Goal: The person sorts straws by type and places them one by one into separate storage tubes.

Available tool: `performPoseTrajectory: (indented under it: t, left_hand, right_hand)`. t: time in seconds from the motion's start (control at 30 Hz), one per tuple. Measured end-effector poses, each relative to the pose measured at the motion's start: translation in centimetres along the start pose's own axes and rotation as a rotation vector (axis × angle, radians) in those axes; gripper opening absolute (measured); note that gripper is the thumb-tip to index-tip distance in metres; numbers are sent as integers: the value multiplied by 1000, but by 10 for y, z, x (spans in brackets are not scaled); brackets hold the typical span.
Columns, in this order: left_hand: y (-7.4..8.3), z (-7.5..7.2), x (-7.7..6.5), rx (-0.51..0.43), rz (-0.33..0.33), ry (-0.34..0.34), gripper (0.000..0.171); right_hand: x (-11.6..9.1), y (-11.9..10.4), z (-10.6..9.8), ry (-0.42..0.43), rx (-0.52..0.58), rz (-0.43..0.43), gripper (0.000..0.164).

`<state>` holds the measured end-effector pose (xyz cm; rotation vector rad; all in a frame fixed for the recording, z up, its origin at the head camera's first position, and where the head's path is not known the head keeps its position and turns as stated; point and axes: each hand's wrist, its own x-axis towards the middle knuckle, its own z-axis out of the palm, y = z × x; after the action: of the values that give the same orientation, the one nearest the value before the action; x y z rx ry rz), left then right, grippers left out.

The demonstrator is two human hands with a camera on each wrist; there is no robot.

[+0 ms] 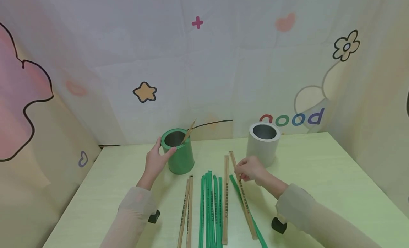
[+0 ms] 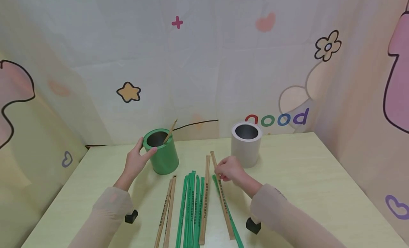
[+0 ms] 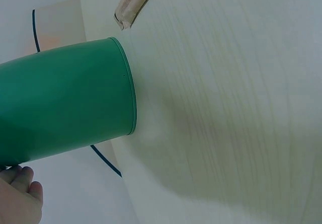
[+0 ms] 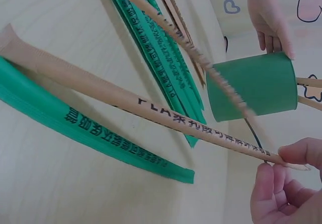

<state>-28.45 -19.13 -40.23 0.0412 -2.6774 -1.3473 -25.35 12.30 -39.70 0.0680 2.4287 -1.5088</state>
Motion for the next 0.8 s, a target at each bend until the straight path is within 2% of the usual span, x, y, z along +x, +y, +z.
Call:
performPoseTrajectory:
  t: [0.23,0.6,0.8]
  left_hand:
    - [-1,0,1,6,4,0,92]
    - [0,-1,-1,6,0,0,92]
    - [0,0,0,9,11,0,93]
  right_hand:
    - [-3,-10,-8,-15,-6,3,11]
    - [-12,-45,-24,-59,-9,-127,11]
    - [-17,-71,-29,-39,-23,-191,14]
